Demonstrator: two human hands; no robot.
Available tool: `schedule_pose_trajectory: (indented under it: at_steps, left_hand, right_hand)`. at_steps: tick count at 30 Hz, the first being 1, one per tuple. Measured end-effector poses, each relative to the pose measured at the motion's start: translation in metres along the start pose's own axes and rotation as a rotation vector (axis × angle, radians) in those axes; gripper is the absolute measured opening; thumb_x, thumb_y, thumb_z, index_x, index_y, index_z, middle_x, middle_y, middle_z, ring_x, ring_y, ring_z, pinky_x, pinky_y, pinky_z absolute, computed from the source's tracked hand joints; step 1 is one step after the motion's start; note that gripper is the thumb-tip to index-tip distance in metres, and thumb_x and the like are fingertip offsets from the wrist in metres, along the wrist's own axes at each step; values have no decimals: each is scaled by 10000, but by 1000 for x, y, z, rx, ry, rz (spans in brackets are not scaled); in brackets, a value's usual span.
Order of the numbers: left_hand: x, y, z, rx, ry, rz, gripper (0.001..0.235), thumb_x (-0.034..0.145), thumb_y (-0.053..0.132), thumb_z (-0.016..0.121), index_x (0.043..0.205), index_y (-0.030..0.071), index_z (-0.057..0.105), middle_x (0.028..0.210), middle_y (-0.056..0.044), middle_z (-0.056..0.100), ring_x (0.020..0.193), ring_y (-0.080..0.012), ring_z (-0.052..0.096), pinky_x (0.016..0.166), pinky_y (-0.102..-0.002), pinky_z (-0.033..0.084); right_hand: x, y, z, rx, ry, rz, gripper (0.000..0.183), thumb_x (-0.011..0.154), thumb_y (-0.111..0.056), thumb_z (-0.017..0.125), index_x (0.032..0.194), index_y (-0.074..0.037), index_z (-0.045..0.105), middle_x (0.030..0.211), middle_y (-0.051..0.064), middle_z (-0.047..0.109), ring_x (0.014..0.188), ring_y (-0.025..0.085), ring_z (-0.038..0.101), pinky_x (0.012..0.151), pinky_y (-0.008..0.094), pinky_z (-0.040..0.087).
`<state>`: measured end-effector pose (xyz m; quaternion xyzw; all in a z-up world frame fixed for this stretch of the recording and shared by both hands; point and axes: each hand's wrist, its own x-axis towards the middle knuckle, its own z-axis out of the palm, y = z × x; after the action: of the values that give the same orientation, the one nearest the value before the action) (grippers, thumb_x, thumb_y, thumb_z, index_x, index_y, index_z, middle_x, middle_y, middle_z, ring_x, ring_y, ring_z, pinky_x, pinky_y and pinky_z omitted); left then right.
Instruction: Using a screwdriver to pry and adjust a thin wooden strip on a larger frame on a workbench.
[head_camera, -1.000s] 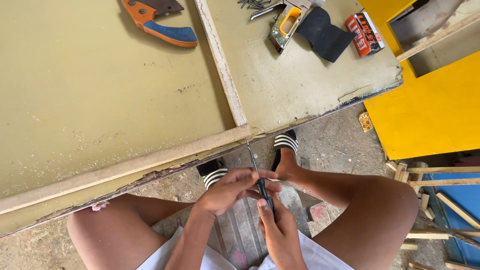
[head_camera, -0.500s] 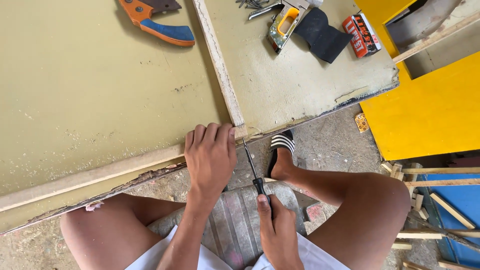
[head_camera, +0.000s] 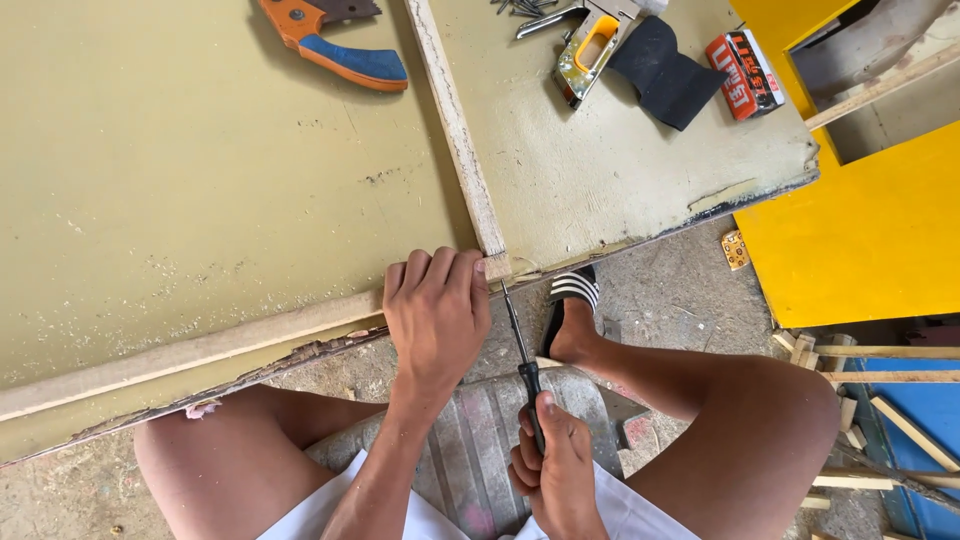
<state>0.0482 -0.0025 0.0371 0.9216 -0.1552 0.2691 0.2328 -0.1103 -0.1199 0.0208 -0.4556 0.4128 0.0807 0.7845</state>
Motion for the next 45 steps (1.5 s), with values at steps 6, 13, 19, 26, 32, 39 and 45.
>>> schedule_pose_trajectory:
  at_steps: [6, 13, 19, 26, 32, 39, 45]
  left_hand:
    - [3, 1, -3, -3, 5, 2, 108, 971, 155, 608, 920, 149, 702, 803, 20, 619, 730, -209, 498, 657, -375, 373]
    - [6, -1, -7, -26, -29, -11, 150, 1013, 185, 590, 947, 148, 721, 830, 30, 644, 747, -209, 517, 673, -374, 395]
    - [2, -2, -7, -20, -3, 15, 183, 1045, 225, 574, 998, 152, 735, 850, 29, 649, 763, -214, 533, 683, -371, 422]
    - [-2, 14, -4, 7, -24, -89, 146, 1019, 208, 586, 1041, 151, 718, 877, -4, 630, 802, -263, 515, 766, -421, 405]
    - [-2, 21, 0, 3, 79, -141, 114, 900, 112, 655, 979, 131, 736, 827, -16, 620, 790, -274, 496, 767, -426, 379]
    - [-3, 16, 2, 1, 148, -86, 159, 894, 110, 639, 983, 119, 770, 829, -6, 679, 763, -258, 520, 747, -422, 381]
    - [-3, 15, -3, -34, 128, -88, 151, 919, 103, 635, 979, 129, 771, 855, 21, 697, 794, -243, 542, 772, -405, 382]
  right_hand:
    - [15, 2, -25, 1042, -840, 652, 479, 1050, -572, 492, 826, -156, 416, 513, -74, 131, 404, 56, 49, 380, 248, 17]
    - [13, -22, -20, 812, -738, 690, 481, 1030, -588, 488, 853, -143, 443, 531, -68, 95, 432, 71, 58, 422, 268, 52]
    - [-2, -30, 16, -343, 12, -379, 218, 996, -187, 607, 872, -81, 461, 535, -6, 280, 465, 100, 225, 429, 312, 147]
    - [-8, -34, 36, -1408, 275, -504, 374, 1068, -420, 437, 894, -98, 512, 673, 201, 679, 678, 499, 611, 599, 583, 387]
    - [-11, -53, 39, -1178, 175, -310, 492, 1088, -444, 433, 761, -77, 459, 583, 144, 502, 571, 346, 458, 578, 482, 315]
    - [11, -38, 23, -108, -231, 72, 525, 1040, -569, 477, 775, -117, 450, 530, -34, 294, 366, 94, 186, 325, 292, 90]
    - [40, -36, -15, 649, -871, 657, 480, 1071, -584, 410, 864, -151, 415, 554, -43, 311, 341, 77, 199, 373, 275, 89]
